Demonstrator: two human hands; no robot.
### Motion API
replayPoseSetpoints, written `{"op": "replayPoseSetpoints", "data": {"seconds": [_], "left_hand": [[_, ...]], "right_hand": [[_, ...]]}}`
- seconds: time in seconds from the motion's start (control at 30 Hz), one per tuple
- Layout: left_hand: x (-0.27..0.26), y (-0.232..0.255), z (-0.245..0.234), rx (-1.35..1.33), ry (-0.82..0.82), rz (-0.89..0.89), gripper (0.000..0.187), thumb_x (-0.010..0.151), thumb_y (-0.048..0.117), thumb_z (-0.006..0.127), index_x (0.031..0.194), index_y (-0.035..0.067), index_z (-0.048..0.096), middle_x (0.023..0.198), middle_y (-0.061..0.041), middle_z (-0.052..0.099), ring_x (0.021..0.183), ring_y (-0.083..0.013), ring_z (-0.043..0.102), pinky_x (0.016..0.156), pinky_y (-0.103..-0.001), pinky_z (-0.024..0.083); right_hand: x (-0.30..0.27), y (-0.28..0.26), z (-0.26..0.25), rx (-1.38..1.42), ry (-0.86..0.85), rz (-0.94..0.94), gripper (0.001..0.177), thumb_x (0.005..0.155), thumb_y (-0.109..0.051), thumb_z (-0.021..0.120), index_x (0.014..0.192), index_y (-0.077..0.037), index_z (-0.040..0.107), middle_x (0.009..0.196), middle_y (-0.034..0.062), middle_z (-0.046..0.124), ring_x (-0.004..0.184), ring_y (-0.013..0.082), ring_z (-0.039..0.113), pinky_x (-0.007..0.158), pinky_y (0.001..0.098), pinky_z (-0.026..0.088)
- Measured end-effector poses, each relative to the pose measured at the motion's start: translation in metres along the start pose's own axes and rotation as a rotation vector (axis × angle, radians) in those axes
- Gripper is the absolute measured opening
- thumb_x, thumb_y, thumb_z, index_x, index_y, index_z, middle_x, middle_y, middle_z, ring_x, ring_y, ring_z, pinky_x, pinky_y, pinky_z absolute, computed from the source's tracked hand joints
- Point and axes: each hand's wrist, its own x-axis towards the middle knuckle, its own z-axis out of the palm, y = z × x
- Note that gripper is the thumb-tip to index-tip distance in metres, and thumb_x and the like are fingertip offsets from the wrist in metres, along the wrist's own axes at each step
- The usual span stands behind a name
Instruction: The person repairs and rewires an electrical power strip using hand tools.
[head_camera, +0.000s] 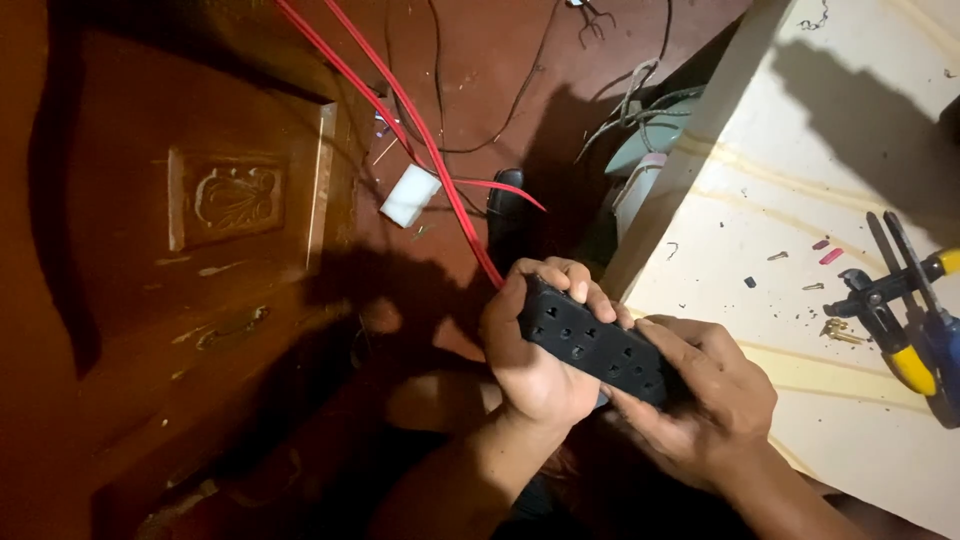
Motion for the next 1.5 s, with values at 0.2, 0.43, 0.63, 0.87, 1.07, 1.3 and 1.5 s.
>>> {"op": "replayPoseSetpoints", "data": {"seconds": [0.2, 0.43, 0.63, 0.87, 1.07, 1.3, 1.5], "left_hand": [[0.001, 0.001, 0.0, 0.004, 0.041, -0.022, 0.03, 0.11, 0.038, 0.045, 0.105, 0.01, 0.057, 0.1, -0.007, 0.057, 0.087, -0.0237, 0.061, 0.086, -0.049, 0.052], [0.006, -0.001, -0.007, -0.044, 0.031, -0.036, 0.032, 0.109, 0.039, 0.046, 0.104, 0.009, 0.059, 0.098, -0.007, 0.058, 0.087, -0.0244, 0.062, 0.084, -0.049, 0.052], [0.004, 0.0, -0.001, 0.0, 0.071, -0.028, 0.03, 0.107, 0.037, 0.046, 0.104, 0.01, 0.059, 0.099, -0.007, 0.058, 0.086, -0.0251, 0.062, 0.084, -0.049, 0.053], [0.005, 0.0, -0.008, -0.035, 0.08, -0.065, 0.033, 0.109, 0.04, 0.048, 0.105, 0.01, 0.06, 0.097, -0.012, 0.064, 0.089, -0.0296, 0.063, 0.087, -0.048, 0.052], [0.01, 0.005, 0.005, -0.055, 0.152, -0.109, 0.034, 0.106, 0.037, 0.046, 0.099, 0.01, 0.064, 0.11, -0.018, 0.069, 0.108, -0.0364, 0.067, 0.099, -0.052, 0.053], [0.014, 0.0, -0.008, -0.092, 0.185, -0.135, 0.039, 0.107, 0.039, 0.044, 0.096, 0.008, 0.065, 0.105, -0.019, 0.07, 0.104, -0.0381, 0.067, 0.099, -0.056, 0.053], [0.013, -0.001, 0.005, -0.051, 0.274, -0.121, 0.04, 0.103, 0.043, 0.046, 0.093, 0.009, 0.064, 0.099, -0.016, 0.07, 0.099, -0.0361, 0.068, 0.098, -0.056, 0.053]], "right_hand": [[0.0, -0.001, -0.001, -0.003, -0.002, 0.02, 0.054, 0.07, -0.018, 0.088, 0.119, -0.004, 0.07, 0.103, 0.0142, 0.071, 0.088, 0.0261, 0.073, 0.072, 0.0333, 0.057], [0.0, 0.001, -0.001, 0.014, 0.003, 0.021, 0.053, 0.071, -0.017, 0.088, 0.119, -0.004, 0.069, 0.103, 0.0148, 0.072, 0.087, 0.0258, 0.073, 0.072, 0.0333, 0.057], [0.003, 0.001, -0.003, 0.032, -0.014, 0.017, 0.055, 0.07, -0.017, 0.089, 0.119, -0.003, 0.069, 0.104, 0.0158, 0.072, 0.085, 0.0251, 0.072, 0.071, 0.0331, 0.057], [0.005, -0.001, -0.003, 0.02, -0.036, 0.032, 0.055, 0.068, -0.018, 0.09, 0.117, -0.003, 0.07, 0.098, 0.0151, 0.072, 0.078, 0.0254, 0.071, 0.067, 0.0333, 0.056], [0.005, 0.001, -0.002, 0.044, -0.003, 0.009, 0.056, 0.071, -0.018, 0.089, 0.12, -0.002, 0.068, 0.103, 0.0163, 0.072, 0.083, 0.0259, 0.073, 0.07, 0.0322, 0.057], [0.002, 0.006, -0.003, 0.07, 0.026, -0.003, 0.058, 0.071, -0.017, 0.09, 0.121, -0.001, 0.068, 0.099, 0.0161, 0.072, 0.076, 0.0225, 0.071, 0.065, 0.0307, 0.055], [0.0, 0.012, -0.003, 0.054, 0.041, -0.012, 0.059, 0.069, -0.019, 0.092, 0.12, 0.0, 0.069, 0.091, 0.0141, 0.07, 0.07, 0.0206, 0.068, 0.061, 0.0306, 0.052]]}}
